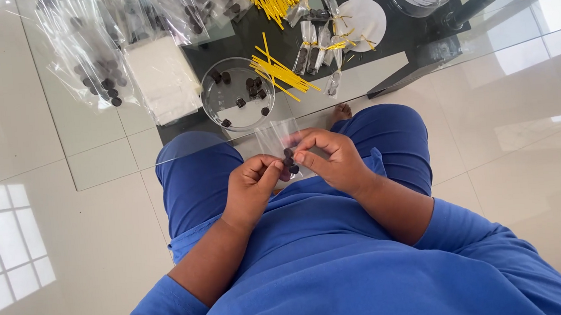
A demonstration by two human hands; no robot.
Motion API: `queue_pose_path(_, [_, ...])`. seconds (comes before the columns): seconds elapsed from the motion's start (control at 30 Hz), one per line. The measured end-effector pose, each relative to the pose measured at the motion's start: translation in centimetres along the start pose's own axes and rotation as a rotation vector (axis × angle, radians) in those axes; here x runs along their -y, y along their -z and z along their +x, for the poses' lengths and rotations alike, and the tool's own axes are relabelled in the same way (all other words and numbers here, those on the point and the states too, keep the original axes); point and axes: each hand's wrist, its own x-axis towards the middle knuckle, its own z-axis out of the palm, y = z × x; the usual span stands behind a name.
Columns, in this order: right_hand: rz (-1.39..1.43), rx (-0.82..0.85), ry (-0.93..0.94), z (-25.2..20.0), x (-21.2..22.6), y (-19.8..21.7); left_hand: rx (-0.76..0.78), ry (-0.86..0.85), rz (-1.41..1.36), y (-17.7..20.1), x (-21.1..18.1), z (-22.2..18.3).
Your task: Packing small black components into plastic bags and sealing them with yellow twist ties on a glass table.
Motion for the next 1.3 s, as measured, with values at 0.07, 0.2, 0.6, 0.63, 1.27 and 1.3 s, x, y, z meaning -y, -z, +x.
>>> queue_pose_path(0.07, [-0.010, 0.016, 0.019, -0.1, 0.1, -0.2, 0.005, -0.018, -0.010, -0.2, -0.3, -0.2])
queue_pose_path(0.2, [-0.010, 0.001, 0.038, -0.2, 0.5, -0.3, 0.005, -0.060, -0.018, -0.1, -0.2, -0.1])
queue_pose_path(0.6, [0.012, -0.009, -0.028, -0.4, -0.4, 0.1, -0.008, 0.035, -0.045, -1.3, -1.1, -0.4])
queue_pose_path(0.63, [0.012, -0.010, -0.029, -0.4, -0.4, 0.1, -0.007, 0.036, -0.045, -1.4, -1.1, -0.4])
queue_pose_path(1.27, [0.043, -0.006, 0.004, -0.3, -1.5, -0.3, -0.046, 0.045, -0.001, -1.4, -0.3, -0.1])
queue_pose_path(1.3, [0.076, -0.005, -0.024, -0.3, -1.5, -0.2, -0.063, 0.036, -0.030, -1.6, -0.4, -0.2])
